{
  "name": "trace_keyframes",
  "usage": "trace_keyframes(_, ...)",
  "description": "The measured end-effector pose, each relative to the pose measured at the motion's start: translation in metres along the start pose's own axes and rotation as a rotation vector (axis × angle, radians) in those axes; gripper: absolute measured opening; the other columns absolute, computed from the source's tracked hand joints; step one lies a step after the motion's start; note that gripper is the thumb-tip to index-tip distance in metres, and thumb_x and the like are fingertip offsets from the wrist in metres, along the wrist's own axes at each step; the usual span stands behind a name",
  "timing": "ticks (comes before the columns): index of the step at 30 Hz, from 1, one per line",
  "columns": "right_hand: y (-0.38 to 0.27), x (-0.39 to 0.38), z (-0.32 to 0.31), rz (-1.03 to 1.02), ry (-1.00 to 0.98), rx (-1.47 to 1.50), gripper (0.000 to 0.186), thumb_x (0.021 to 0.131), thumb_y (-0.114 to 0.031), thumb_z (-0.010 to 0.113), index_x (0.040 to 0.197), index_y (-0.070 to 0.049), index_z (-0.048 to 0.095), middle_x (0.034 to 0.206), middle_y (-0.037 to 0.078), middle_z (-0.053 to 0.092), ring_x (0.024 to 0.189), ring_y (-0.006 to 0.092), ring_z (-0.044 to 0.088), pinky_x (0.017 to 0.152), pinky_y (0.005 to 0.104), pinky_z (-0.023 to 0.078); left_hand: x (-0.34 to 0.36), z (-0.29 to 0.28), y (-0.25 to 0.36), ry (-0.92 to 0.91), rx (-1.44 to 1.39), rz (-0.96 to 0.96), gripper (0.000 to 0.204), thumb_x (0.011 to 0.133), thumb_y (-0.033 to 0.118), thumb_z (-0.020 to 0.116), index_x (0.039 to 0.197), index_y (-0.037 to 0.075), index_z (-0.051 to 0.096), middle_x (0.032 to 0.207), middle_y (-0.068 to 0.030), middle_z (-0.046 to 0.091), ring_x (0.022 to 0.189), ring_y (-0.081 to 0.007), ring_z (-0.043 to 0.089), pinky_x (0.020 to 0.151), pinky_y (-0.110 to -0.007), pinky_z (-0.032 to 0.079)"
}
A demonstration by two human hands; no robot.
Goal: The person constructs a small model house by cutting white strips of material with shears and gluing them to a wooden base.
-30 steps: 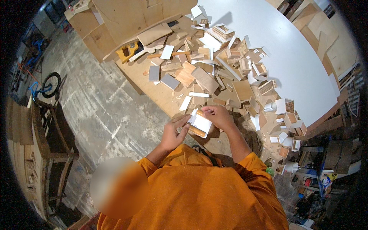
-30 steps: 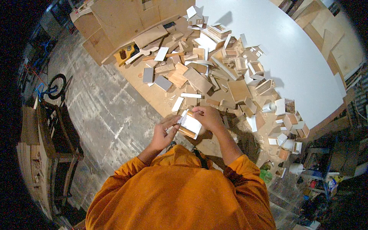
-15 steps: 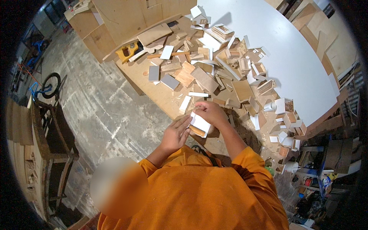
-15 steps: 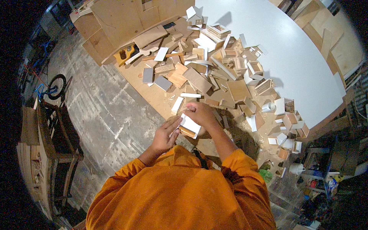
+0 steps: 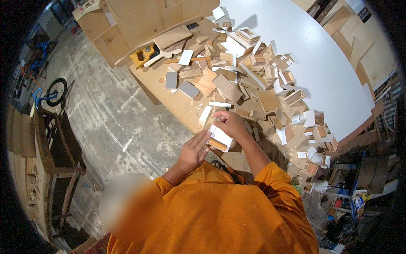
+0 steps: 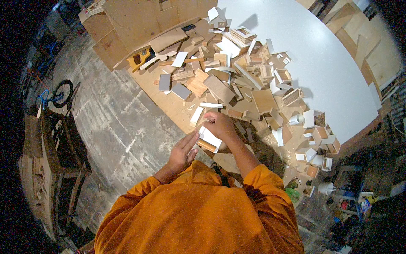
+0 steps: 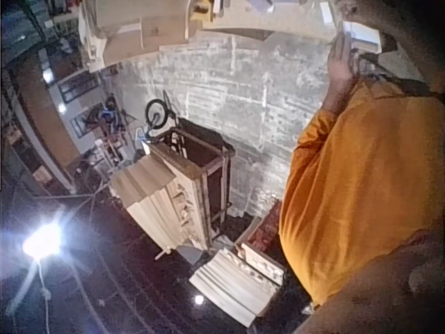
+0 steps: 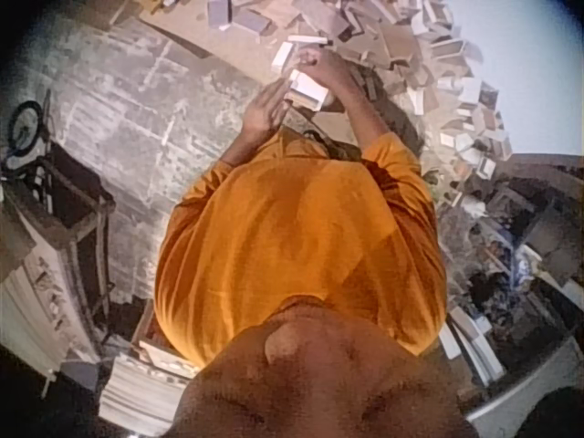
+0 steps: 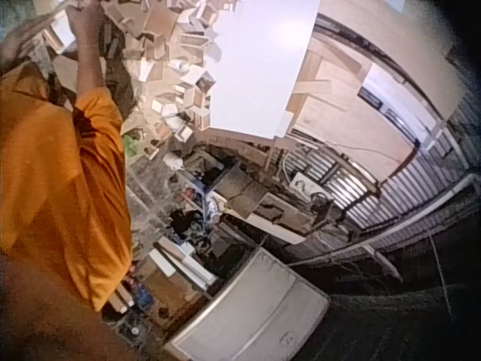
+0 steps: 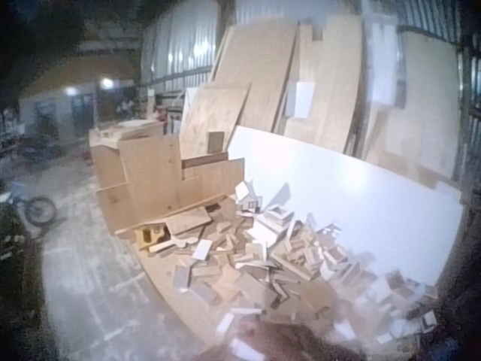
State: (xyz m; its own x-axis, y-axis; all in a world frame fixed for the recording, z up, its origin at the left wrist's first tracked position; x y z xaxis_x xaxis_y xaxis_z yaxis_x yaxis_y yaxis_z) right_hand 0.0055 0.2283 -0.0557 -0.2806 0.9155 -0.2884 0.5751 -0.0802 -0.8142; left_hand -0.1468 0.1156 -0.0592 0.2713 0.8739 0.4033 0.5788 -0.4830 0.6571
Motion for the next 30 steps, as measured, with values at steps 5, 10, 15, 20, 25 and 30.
trace_keyframes(5, 0.005, 0.001, 0.002, -0.022, 0.009, 0.032, 0.034, 0.074, -0.021, 0.068, 0.103, -0.004, 0.064, 0.076, 0.009, 0.066, 0.065, 0.0173, 0.061, 0.064, 0.0304, 0.048, -0.001, -0.002, -0.001, -0.007, 0.044, 0.051, 0.048, 0.081, 0.006, 0.059, 0.128, 0.004, 0.048, 0.13, -0.0179, 0.048, 0.11, -0.0366, 0.053, 0.091, -0.04, 0.046)
trace_keyframes(10, -0.001, -0.001, 0.0, -0.018, -0.002, 0.011, 0.034, 0.076, -0.021, 0.066, 0.106, -0.004, 0.063, 0.076, 0.01, 0.066, 0.065, 0.0179, 0.061, 0.064, 0.0308, 0.049, -0.001, -0.001, -0.011, 0.084, -0.293, -0.117, 0.035, 0.089, 0.013, 0.052, 0.122, 0.001, 0.054, 0.121, -0.0209, 0.055, 0.107, -0.0329, 0.057, 0.09, -0.035, 0.045)
trace_keyframes(15, -0.013, -0.005, -0.012, -0.043, 0.103, -0.04, 0.034, 0.08, -0.022, 0.063, 0.109, -0.005, 0.061, 0.083, 0.014, 0.066, 0.072, 0.0194, 0.062, 0.068, 0.031, 0.049, -0.001, 0.004, -0.022, 0.109, -0.602, -0.459, 0.037, 0.094, 0.021, 0.048, 0.121, -0.002, 0.055, 0.113, -0.0184, 0.06, 0.103, -0.0235, 0.058, 0.088, -0.031, 0.044)
trace_keyframes(20, 0.034, 0.003, -0.019, 0.034, -0.031, 0.214, 0.035, 0.083, -0.019, 0.06, 0.115, -0.004, 0.058, 0.095, 0.013, 0.065, 0.082, 0.0166, 0.06, 0.074, 0.0285, 0.047, 0.005, 0.011, -0.031, 0.132, -0.729, -0.517, 0.039, 0.094, 0.024, 0.051, 0.119, -0.005, 0.055, 0.108, -0.0122, 0.063, 0.098, -0.0185, 0.058, 0.085, -0.03, 0.045)
trace_keyframes(25, 0.034, -0.008, -0.023, 0.092, -0.186, 0.305, 0.037, 0.085, -0.015, 0.057, 0.121, -0.005, 0.055, 0.1, 0.009, 0.063, 0.084, 0.0125, 0.058, 0.074, 0.0265, 0.047, 0.012, 0.012, -0.037, 0.003, -0.816, -0.621, 0.036, 0.093, 0.021, 0.053, 0.118, -0.005, 0.056, 0.108, -0.0095, 0.063, 0.098, -0.0147, 0.056, 0.086, -0.029, 0.044)
trace_keyframes(30, 0.043, -0.01, -0.018, 0.094, -0.252, 0.398, 0.038, 0.085, -0.013, 0.057, 0.122, -0.005, 0.054, 0.098, 0.008, 0.064, 0.081, 0.0119, 0.058, 0.072, 0.0265, 0.047, 0.021, 0.012, -0.035, -0.012, -0.806, -0.543, 0.034, 0.092, 0.017, 0.056, 0.117, -0.005, 0.057, 0.106, -0.0078, 0.064, 0.096, -0.0126, 0.056, 0.085, -0.027, 0.044)
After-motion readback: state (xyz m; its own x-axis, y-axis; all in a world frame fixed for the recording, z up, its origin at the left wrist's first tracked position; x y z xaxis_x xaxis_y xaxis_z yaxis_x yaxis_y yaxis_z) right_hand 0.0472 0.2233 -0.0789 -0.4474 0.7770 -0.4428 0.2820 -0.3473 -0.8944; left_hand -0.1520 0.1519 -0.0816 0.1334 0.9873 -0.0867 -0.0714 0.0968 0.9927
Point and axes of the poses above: each hand's wrist, its own x-axis towards the middle knuckle, its own z-axis out of the palm, y = z × x, the point moved 4 cm from there along x, towards the middle knuckle
